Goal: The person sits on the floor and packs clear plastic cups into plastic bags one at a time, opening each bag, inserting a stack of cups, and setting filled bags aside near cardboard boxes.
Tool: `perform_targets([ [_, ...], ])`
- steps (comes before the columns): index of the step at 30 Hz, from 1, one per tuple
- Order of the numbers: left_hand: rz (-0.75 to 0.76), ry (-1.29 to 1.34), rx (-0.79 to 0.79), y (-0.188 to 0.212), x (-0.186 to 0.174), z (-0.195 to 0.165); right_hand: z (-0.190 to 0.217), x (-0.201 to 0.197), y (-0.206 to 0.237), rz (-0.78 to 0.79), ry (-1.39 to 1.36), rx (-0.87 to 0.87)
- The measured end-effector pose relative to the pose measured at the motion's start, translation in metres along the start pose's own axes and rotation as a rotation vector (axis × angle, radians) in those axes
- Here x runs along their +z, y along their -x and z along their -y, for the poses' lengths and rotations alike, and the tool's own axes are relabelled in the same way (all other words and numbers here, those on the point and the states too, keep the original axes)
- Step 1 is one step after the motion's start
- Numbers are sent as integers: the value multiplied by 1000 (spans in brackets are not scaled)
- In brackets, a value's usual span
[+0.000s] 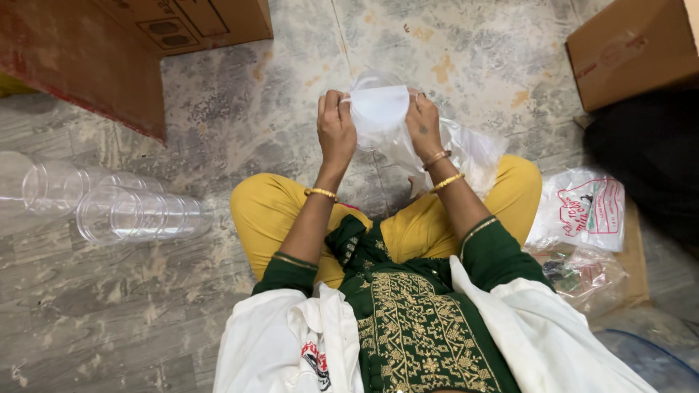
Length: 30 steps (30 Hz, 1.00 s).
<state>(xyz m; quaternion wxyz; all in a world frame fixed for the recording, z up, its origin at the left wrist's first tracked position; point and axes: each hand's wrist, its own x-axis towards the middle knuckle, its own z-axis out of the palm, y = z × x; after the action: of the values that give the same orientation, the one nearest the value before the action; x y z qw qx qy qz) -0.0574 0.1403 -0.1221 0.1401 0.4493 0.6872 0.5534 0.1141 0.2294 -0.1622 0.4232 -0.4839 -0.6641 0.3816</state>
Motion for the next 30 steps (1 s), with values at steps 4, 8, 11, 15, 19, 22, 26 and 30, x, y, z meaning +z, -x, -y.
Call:
perform_targets([
  [4,-37,277,93,18,-16,-27,-5,-7,-3,64,-276,181],
  [8,-30,448,47,23,-29,-53,2,-31,-8,240,-291,369],
  [11,-3,534,14,25,-32,-64,15,-51,0,286,-218,291],
  [15,80,689,60,23,-29,-66,48,-67,12,212,-385,180],
  [19,174,955,-153,16,-27,-62,100,-85,35,250,-509,240],
  [22,300,1192,-292,19,-27,-60,138,-86,43,255,-688,295],
  [26,459,1228,-405,28,-29,-62,170,-92,48,267,-741,290],
  [30,600,1166,-526,30,-38,-63,171,-108,53,247,-389,226],
])
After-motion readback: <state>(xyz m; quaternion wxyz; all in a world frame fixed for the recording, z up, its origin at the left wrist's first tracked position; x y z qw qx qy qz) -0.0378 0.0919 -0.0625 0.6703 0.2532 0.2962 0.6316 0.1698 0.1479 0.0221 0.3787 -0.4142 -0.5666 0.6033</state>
